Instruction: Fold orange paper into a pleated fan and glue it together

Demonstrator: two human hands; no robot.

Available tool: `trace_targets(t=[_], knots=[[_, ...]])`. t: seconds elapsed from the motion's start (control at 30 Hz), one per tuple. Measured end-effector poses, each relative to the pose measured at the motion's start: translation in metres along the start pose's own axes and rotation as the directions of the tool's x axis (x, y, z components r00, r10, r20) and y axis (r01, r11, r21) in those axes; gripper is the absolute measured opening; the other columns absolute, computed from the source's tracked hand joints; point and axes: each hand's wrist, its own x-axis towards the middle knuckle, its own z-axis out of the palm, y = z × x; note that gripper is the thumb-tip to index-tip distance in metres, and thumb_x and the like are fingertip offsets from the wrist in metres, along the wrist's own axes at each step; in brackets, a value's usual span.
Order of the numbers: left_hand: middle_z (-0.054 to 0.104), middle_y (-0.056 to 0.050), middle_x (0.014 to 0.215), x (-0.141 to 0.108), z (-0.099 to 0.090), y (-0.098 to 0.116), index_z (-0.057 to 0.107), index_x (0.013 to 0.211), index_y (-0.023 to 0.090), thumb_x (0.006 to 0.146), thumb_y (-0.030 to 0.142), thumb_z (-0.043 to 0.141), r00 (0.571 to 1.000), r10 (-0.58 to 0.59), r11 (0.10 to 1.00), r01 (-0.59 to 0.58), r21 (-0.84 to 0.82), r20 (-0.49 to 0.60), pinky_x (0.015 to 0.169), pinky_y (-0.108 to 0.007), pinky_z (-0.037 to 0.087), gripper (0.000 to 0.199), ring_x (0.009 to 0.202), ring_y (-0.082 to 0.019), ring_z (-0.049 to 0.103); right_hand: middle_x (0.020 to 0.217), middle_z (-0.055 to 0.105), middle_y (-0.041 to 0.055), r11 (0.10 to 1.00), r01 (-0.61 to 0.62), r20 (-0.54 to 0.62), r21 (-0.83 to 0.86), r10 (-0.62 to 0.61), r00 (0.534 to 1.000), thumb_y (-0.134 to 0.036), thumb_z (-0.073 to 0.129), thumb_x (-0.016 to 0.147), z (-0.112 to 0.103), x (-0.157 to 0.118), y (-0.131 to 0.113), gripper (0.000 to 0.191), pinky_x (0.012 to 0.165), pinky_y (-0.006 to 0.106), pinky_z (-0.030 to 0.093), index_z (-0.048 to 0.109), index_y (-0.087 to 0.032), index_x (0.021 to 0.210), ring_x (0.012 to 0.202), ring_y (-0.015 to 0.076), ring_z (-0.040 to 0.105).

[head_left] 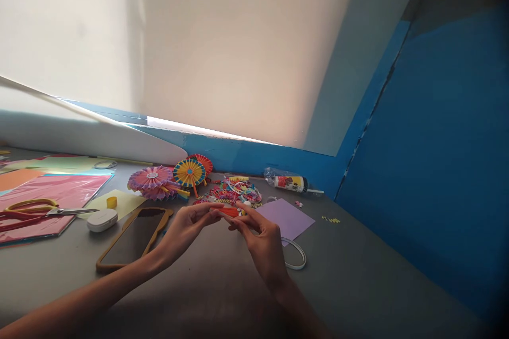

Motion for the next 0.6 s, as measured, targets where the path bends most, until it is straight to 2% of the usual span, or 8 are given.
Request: trace_targets(t=[0.13, 0.27, 0.37, 0.47, 0.6], knots=[[0.071, -0.005, 0.111, 0.0001, 0.0002, -0.0025, 0.067, 0.115, 0.018, 0.088, 0.036, 0.063, 1.0, -0.009, 0.998, 0.01, -0.054, 0.01, 0.101, -0.04, 0.047, 0.033, 0.105, -0.025, 0.065, 0.088, 0.074, 0.0038, 0.993, -0.037, 0.0, 0.116, 0.038, 0.999, -0.032, 0.064, 0.086, -0.001, -0.0001, -0.0006, 0.016, 0.079, 0.033, 0.057, 0.066, -0.019, 0.096, 0.08, 0.02, 0.072], [0.071, -0.006, 0.11, 0.0003, -0.001, -0.0039, 0.066, 0.116, 0.017, 0.086, 0.037, 0.065, 0.999, -0.046, 0.995, 0.046, -0.09, 0.003, 0.102, -0.04, 0.045, 0.036, 0.107, -0.026, 0.064, 0.085, 0.075, 0.0036, 0.986, -0.061, -0.027, 0.155, 0.066, 0.997, -0.034, 0.067, 0.083, -0.0018, 0.0003, 0.0015, 0.017, 0.081, 0.033, 0.056, 0.062, -0.02, 0.092, 0.084, 0.0214, 0.072], [0.072, -0.008, 0.11, 0.0011, -0.0039, -0.0055, 0.065, 0.119, 0.016, 0.087, 0.039, 0.064, 0.997, -0.073, 0.991, 0.068, -0.117, -0.031, 0.101, -0.04, 0.046, 0.039, 0.109, -0.027, 0.063, 0.082, 0.074, 0.0032, 0.985, -0.068, -0.066, 0.156, 0.079, 0.995, -0.035, 0.068, 0.082, -0.0036, 0.0005, 0.0055, 0.016, 0.077, 0.031, 0.056, 0.064, -0.02, 0.086, 0.08, 0.0216, 0.073], [0.07, -0.008, 0.114, 0.0021, -0.0064, -0.0076, 0.062, 0.123, 0.017, 0.087, 0.04, 0.063, 0.996, -0.08, 0.987, 0.075, -0.143, -0.029, 0.1, -0.038, 0.046, 0.043, 0.11, -0.026, 0.062, 0.079, 0.074, 0.0032, 0.987, -0.071, -0.052, 0.141, 0.079, 0.996, -0.035, 0.066, 0.084, -0.0049, 0.0005, 0.0082, 0.016, 0.075, 0.03, 0.055, 0.067, -0.02, 0.087, 0.077, 0.0208, 0.072], [0.069, -0.007, 0.116, 0.002, -0.0069, -0.0086, 0.059, 0.126, 0.02, 0.088, 0.041, 0.061, 0.995, -0.103, 0.984, 0.1, -0.149, -0.009, 0.095, -0.035, 0.047, 0.043, 0.108, -0.025, 0.063, 0.08, 0.074, 0.0024, 0.996, -0.08, -0.075, 0.037, 0.083, 0.994, -0.037, 0.073, 0.078, -0.006, 0.0006, 0.0061, 0.021, 0.072, 0.03, 0.054, 0.067, -0.021, 0.09, 0.077, 0.0209, 0.07]])
